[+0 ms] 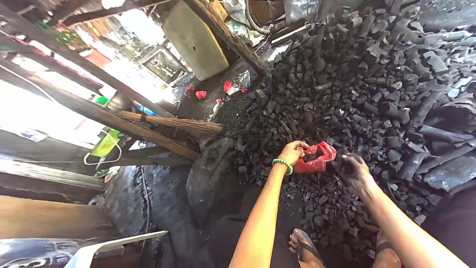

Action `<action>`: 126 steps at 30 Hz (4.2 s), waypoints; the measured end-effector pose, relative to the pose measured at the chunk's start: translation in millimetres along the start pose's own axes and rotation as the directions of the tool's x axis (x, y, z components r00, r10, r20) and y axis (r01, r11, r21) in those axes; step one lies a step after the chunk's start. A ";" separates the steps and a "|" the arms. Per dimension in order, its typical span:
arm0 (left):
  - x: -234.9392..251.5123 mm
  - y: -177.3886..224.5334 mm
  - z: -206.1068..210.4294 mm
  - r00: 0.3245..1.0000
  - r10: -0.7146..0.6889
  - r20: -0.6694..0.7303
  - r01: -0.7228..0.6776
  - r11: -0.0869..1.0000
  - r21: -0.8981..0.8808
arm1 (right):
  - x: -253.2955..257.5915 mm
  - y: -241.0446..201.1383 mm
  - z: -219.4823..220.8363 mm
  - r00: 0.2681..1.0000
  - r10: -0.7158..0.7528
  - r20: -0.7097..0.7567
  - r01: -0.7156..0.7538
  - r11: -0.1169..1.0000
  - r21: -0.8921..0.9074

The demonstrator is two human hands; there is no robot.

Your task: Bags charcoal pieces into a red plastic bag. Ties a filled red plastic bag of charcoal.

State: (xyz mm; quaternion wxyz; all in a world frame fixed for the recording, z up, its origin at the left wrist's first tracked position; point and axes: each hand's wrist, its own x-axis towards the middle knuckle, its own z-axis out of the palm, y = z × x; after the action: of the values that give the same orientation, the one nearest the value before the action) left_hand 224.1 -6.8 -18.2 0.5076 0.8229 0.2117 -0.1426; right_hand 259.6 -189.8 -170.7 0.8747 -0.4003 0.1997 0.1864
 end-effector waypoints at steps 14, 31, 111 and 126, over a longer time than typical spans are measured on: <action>-55.9 24.1 32.9 0.986 -0.115 -0.117 0.087 0.972 -0.220 | -43.8 -29.9 31.8 0.988 0.141 0.057 -0.151 0.950 0.273; -96.7 43.5 28.2 0.989 -0.058 -0.138 -0.041 0.780 -0.624 | -56.6 -28.0 56.7 0.779 0.378 0.501 0.467 0.185 -0.865; -113.8 -33.0 -81.4 0.944 0.073 -0.323 -0.212 0.883 -0.418 | 15.6 68.9 -75.7 0.844 0.537 0.002 0.324 -0.506 -0.799; -103.3 -22.2 -45.2 0.980 0.193 0.054 -0.146 0.874 -0.463 | -55.5 -0.8 78.2 0.581 0.453 0.677 0.709 0.128 -0.694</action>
State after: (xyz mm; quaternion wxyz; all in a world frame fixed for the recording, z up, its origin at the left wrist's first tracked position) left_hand 124.1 21.4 31.1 0.7071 0.6878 0.1410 -0.0841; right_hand 228.4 -139.0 -95.6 0.3766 -0.7502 -0.4328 0.3288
